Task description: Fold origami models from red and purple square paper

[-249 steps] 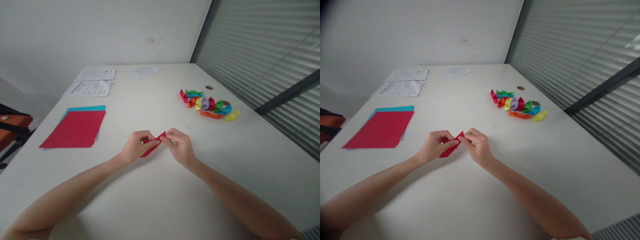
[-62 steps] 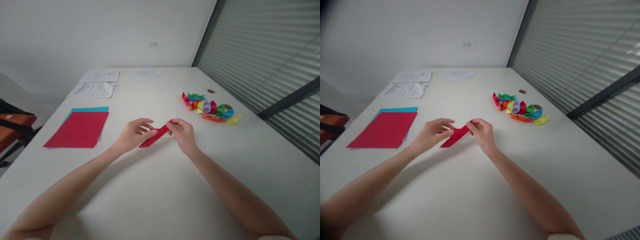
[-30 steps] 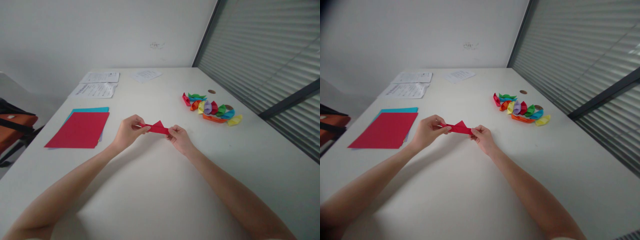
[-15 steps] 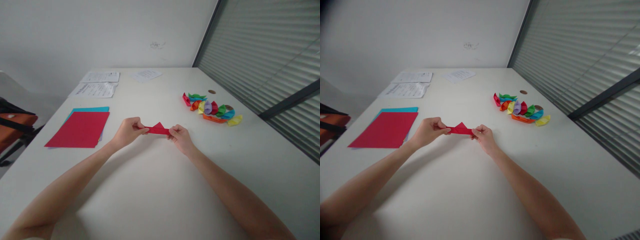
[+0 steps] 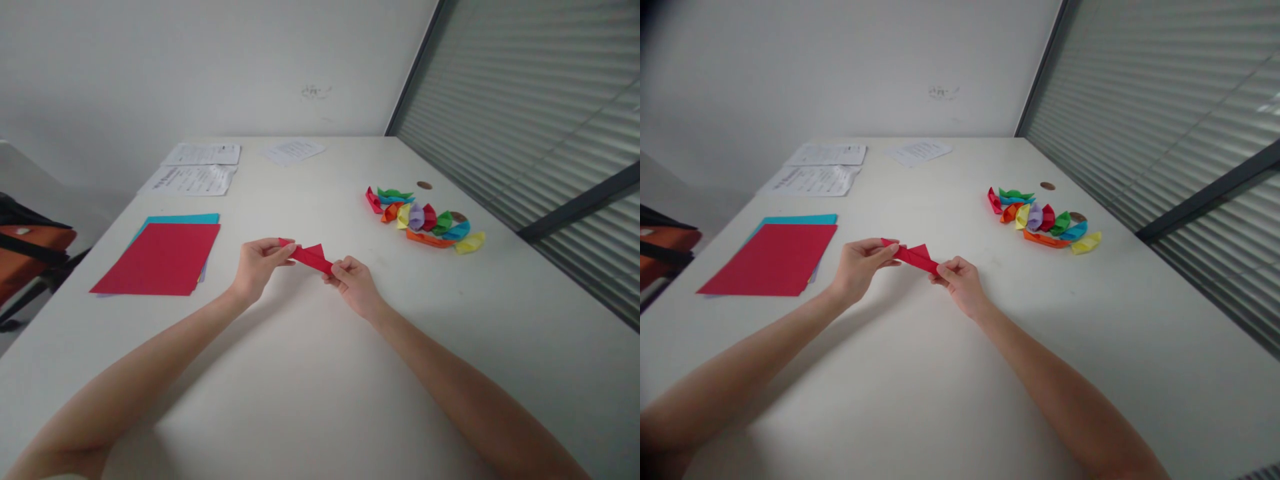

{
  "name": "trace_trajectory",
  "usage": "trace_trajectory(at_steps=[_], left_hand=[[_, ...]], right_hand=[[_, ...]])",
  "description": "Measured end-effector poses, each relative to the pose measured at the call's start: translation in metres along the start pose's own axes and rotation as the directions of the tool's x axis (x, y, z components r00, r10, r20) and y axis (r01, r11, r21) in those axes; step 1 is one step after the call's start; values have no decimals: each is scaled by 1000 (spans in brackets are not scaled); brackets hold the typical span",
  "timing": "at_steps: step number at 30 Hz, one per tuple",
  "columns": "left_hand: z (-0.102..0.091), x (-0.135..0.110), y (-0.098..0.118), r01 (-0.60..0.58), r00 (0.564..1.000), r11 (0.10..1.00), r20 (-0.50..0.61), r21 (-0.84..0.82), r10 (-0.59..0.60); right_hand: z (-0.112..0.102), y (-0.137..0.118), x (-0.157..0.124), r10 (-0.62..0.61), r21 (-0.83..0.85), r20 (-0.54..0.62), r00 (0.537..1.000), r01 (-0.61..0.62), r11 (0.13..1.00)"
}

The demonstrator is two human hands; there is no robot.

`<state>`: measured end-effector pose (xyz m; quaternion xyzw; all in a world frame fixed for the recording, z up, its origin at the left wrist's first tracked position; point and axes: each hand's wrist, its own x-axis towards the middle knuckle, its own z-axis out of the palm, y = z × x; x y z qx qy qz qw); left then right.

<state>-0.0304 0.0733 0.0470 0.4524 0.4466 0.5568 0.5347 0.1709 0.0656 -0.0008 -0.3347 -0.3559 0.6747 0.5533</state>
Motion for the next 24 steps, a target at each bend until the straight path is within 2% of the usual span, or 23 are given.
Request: trace_trajectory(at_steps=[8,13,16,20,24], left_hand=[[3,-2,4,-61,998,998,23,-14,61],[4,-2,2,-66,998,993,2,96,66],[3,-1,2,-56,998,991,-4,118,57],[3,-2,3,-49,997,997,62,55,46],[1,-1,6,-39,988,998,154,53,31]], right_hand=[[1,1,0,-9,-5,-14,1000,9,1000],[4,2,-3,-43,-50,-23,999,42,998],[6,3,-5,-24,-120,-22,999,22,993],[7,2,-7,22,-260,-12,1000,-24,965],[5,-2,-7,-29,-377,-22,999,18,926]])
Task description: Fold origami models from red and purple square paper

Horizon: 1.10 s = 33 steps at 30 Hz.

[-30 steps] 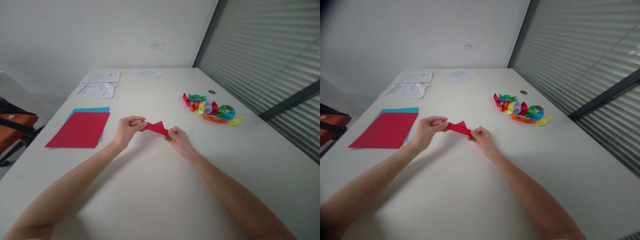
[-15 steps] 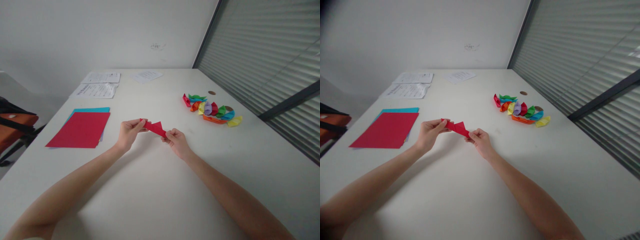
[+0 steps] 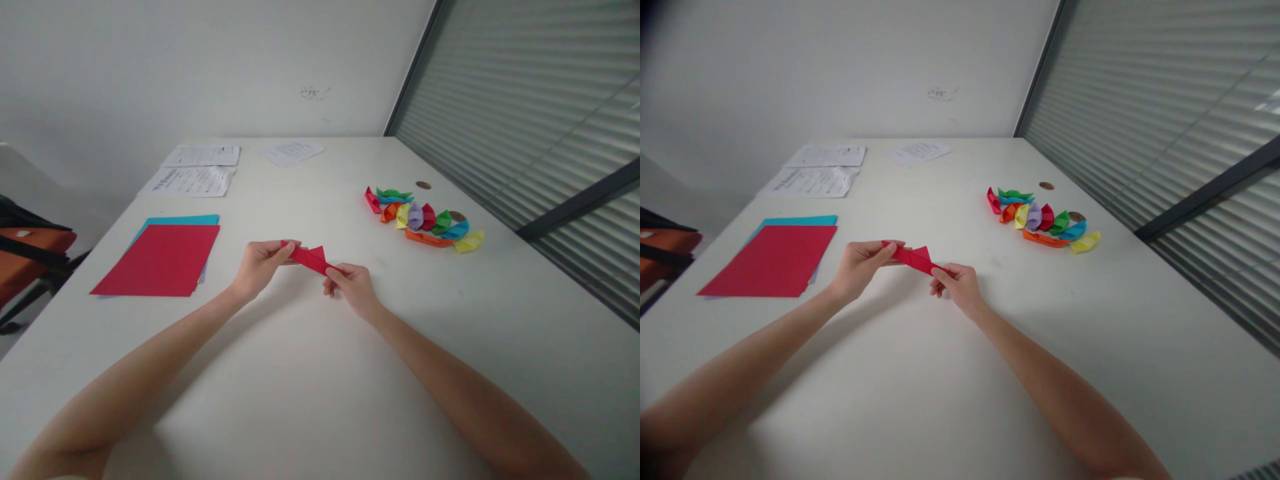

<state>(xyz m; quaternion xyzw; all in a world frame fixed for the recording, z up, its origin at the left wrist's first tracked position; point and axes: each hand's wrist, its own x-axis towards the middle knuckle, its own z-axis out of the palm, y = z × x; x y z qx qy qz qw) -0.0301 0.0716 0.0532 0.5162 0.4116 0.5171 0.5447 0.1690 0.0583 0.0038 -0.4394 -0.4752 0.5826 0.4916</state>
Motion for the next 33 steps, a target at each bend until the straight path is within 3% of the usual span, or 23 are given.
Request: trace_trajectory(at_steps=[7,11,13,15,17,20,24,28,33], left_hand=[[-4,0,-2,-6,997,982,-72,190,20],[0,-2,-5,9,999,993,-34,117,-5],[2,-4,-4,-19,1000,995,4,98,18],[5,-7,0,-61,997,990,64,128,54],[9,-13,5,-103,990,973,120,205,80],[15,-25,11,-202,978,898,136,392,160],[18,-36,8,-410,910,735,301,541,286],[18,-39,6,-584,812,562,435,585,390],[20,-39,6,-690,722,428,508,584,471]], right_hand=[[-2,1,-1,-19,-97,-3,1000,18,995],[1,7,-4,-68,-170,-7,998,66,983],[1,7,-5,-160,-247,28,987,162,955],[1,0,-5,-326,-343,57,944,326,881],[1,-13,-7,-514,-426,58,856,487,763],[4,-37,-13,-652,-463,94,753,613,641],[16,-59,-25,-657,-373,194,728,674,637],[26,-66,-33,-666,-362,169,727,674,644],[29,-67,-36,-654,-357,126,746,649,671]])
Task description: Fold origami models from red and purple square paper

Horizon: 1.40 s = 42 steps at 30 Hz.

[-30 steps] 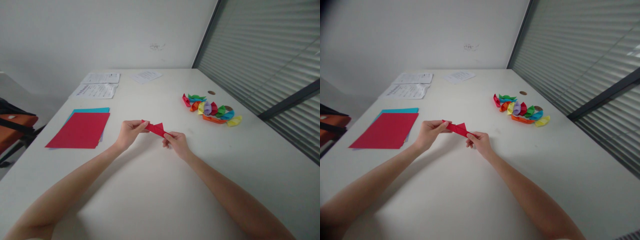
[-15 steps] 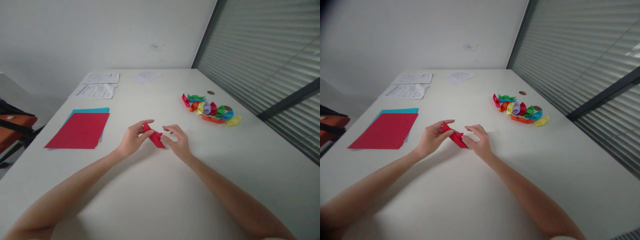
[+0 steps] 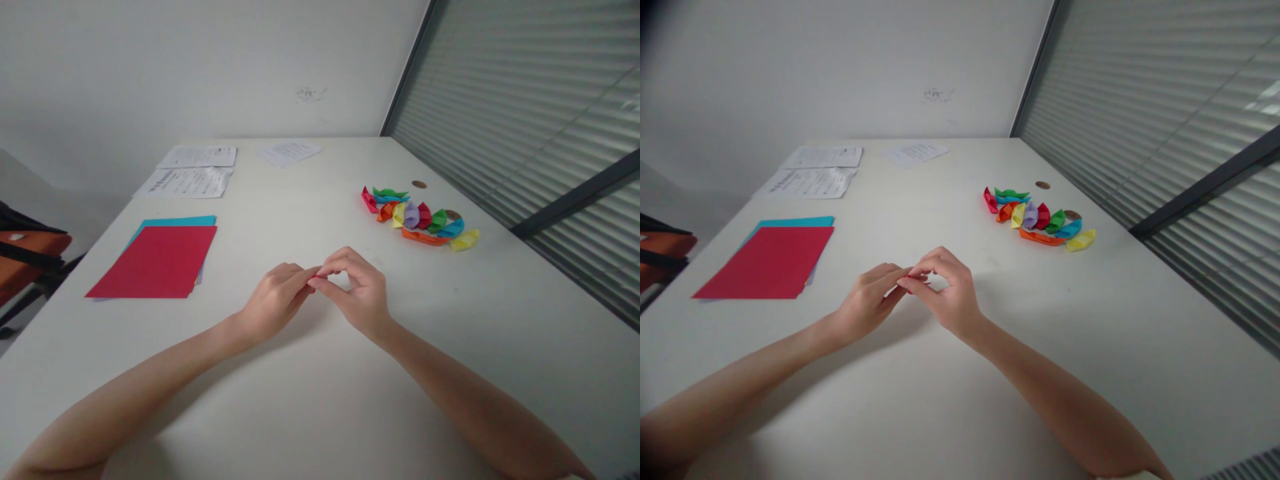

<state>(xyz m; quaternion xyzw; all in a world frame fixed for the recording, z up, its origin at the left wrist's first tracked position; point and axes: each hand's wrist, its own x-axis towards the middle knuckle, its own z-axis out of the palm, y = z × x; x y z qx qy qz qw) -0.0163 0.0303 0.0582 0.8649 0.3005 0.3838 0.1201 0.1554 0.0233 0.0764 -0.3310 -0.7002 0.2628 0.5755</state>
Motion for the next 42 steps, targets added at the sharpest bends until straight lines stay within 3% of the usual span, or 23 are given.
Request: trace_trajectory(at_steps=[5,9,15,30,32,34,38,42], left_hand=[[2,0,2,-38,999,999,-31,17,38],[-2,1,4,-28,1000,995,4,-91,28],[-7,2,3,32,998,969,67,-243,-16],[-12,9,7,-55,974,990,212,-132,82],[-14,9,9,-16,970,988,238,-153,53],[-17,10,11,98,965,965,259,-244,-33],[-19,13,14,386,917,801,288,-458,-278],[-15,16,14,469,883,692,259,-550,-392]], right_hand=[[1,0,-2,-22,0,-31,999,22,1000],[0,3,-4,-83,-8,-60,995,83,997],[-9,5,1,-143,27,60,988,142,990],[-22,5,10,-253,-81,194,948,272,959],[-22,5,10,-243,-89,195,950,264,961],[-22,5,11,-223,-82,166,960,239,968],[-21,10,10,-154,-8,95,984,156,988],[-20,14,9,-29,74,150,988,18,997]])
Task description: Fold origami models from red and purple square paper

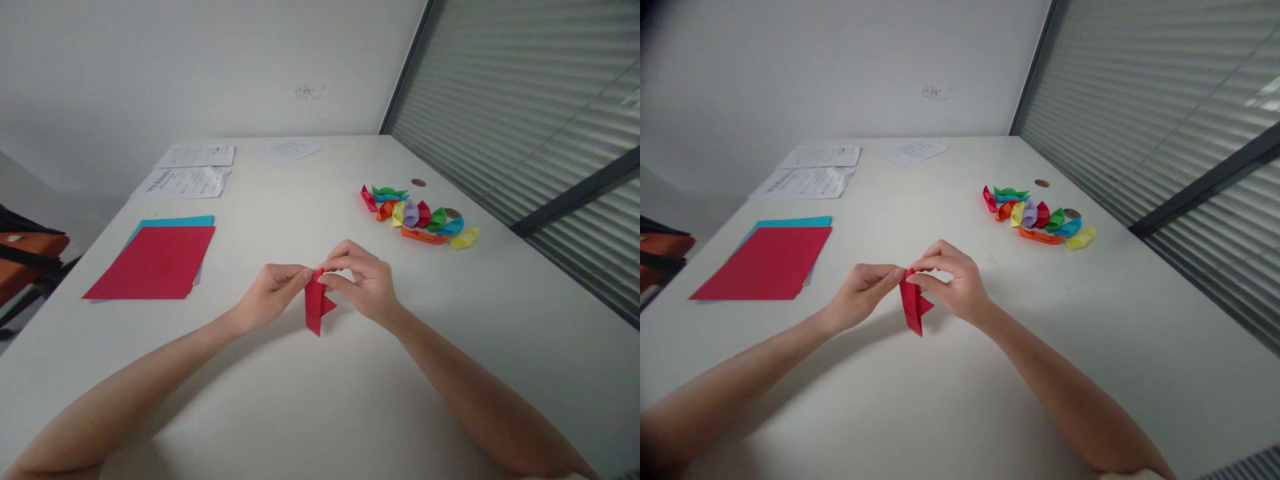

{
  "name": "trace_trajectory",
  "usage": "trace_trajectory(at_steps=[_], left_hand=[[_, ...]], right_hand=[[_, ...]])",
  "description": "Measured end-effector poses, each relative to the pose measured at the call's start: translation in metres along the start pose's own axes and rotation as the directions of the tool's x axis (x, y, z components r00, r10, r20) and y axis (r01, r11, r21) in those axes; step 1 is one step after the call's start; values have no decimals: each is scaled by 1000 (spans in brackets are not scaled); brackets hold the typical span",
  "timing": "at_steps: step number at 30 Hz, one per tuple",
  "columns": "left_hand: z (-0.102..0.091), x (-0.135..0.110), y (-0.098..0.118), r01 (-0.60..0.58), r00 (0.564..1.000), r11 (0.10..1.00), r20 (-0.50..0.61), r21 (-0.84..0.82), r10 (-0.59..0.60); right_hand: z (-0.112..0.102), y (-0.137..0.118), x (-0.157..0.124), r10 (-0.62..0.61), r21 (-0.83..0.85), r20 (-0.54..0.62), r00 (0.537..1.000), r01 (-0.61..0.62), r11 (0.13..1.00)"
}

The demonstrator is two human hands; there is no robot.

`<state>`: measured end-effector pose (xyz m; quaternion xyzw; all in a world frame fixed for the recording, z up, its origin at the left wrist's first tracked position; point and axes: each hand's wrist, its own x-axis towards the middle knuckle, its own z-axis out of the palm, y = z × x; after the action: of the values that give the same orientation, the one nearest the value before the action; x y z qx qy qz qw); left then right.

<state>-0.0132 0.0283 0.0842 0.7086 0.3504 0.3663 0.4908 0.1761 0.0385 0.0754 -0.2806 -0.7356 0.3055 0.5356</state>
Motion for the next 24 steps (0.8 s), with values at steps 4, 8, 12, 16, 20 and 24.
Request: trace_trajectory(at_steps=[4,8,12,16,20,24], left_hand=[[3,1,-3,60,997,993,-40,-104,-64],[6,-1,-8,67,968,996,-237,-65,-81],[7,-1,-12,-4,944,992,-327,128,45],[3,0,-12,-18,964,989,-261,144,55],[-2,2,-10,62,979,998,-197,26,-56],[-5,5,-12,139,980,989,-136,-53,-145]], right_hand=[[3,4,0,159,66,-23,987,-157,985],[6,9,1,314,92,-66,947,-308,947],[6,11,2,377,81,-47,925,-373,924],[4,10,2,363,34,-18,932,-362,931],[2,10,4,406,16,21,914,-407,913],[-2,11,6,439,-16,131,889,-440,898]])
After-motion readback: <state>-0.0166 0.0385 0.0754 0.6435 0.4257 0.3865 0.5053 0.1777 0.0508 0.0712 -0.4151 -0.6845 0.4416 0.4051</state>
